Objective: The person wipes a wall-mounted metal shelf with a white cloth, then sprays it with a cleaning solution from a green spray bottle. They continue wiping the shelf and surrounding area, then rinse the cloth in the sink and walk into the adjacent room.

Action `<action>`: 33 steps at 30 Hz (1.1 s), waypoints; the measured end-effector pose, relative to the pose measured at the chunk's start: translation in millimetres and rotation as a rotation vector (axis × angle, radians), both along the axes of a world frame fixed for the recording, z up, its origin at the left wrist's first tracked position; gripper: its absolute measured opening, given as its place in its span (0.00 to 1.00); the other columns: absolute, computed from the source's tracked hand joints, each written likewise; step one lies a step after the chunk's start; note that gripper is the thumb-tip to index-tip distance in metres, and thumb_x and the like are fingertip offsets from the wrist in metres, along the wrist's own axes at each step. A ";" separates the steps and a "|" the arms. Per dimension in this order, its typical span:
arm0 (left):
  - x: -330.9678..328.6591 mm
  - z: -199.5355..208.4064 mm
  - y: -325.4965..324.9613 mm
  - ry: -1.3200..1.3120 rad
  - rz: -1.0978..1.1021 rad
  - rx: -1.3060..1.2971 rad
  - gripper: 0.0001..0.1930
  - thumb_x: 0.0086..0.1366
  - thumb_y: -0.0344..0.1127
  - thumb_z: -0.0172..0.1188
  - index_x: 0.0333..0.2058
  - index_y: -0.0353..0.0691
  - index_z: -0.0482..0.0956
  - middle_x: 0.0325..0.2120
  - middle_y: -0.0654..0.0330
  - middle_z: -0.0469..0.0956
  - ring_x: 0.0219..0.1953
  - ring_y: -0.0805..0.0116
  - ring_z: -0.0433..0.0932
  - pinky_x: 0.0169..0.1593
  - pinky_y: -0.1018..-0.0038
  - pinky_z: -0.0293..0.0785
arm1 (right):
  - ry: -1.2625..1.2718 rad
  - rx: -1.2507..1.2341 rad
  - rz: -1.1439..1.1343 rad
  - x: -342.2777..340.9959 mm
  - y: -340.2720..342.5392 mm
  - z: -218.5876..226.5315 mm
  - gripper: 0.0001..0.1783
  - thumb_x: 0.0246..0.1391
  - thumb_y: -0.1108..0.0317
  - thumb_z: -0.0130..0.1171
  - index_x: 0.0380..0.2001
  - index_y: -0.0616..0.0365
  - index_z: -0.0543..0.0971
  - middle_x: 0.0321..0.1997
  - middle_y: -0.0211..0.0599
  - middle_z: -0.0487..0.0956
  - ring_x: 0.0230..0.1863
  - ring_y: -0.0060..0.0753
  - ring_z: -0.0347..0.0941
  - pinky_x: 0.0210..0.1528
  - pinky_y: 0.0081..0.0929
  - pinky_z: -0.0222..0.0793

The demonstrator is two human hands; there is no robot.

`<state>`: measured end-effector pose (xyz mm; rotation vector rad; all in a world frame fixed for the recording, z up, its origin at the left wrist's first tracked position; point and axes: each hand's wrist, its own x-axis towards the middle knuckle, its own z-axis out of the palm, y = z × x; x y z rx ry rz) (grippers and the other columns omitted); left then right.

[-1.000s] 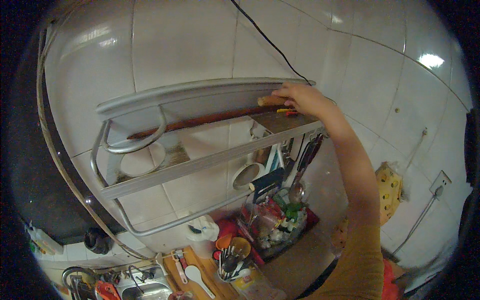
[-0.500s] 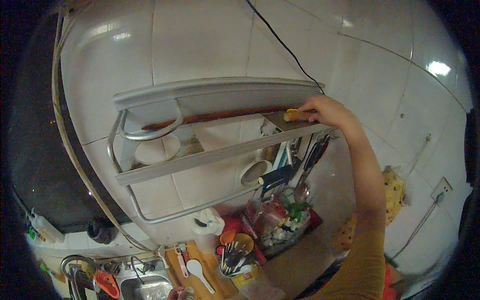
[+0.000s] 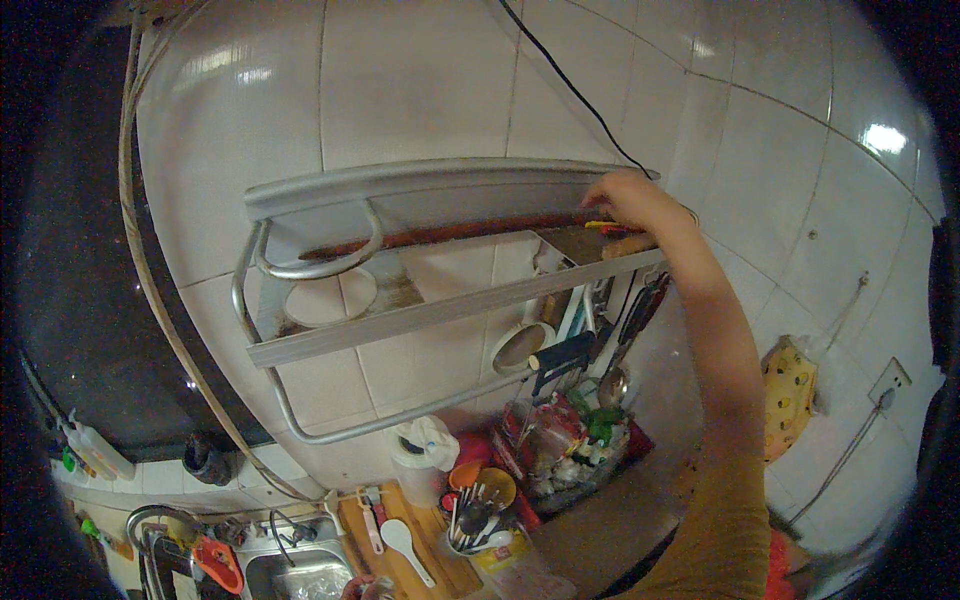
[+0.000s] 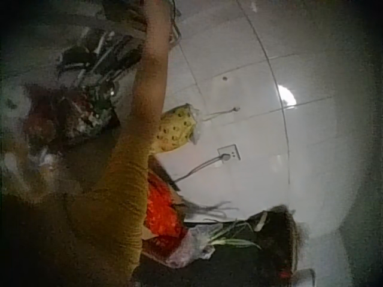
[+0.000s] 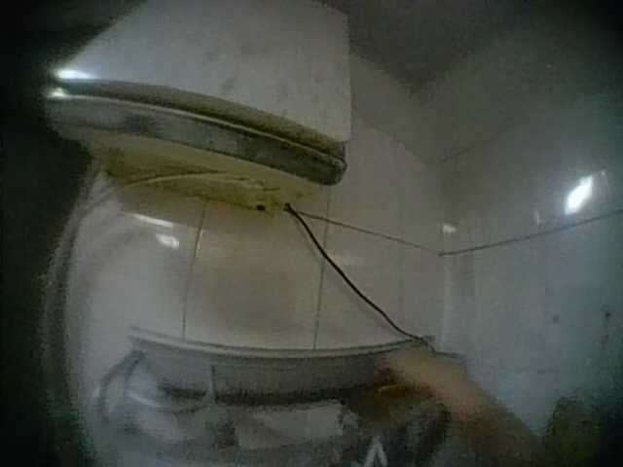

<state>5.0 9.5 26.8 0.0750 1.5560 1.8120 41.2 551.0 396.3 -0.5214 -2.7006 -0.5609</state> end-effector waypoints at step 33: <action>1.4 11.6 12.5 0.032 -0.018 -0.014 0.12 0.61 0.40 0.48 0.39 0.40 0.69 0.27 0.62 0.74 0.24 0.76 0.71 0.25 0.82 0.65 | -0.126 -0.221 0.011 16.6 31.1 -2.1 0.28 0.26 0.75 0.63 0.38 0.54 0.69 0.34 0.38 0.73 0.35 0.38 0.69 0.37 0.31 0.65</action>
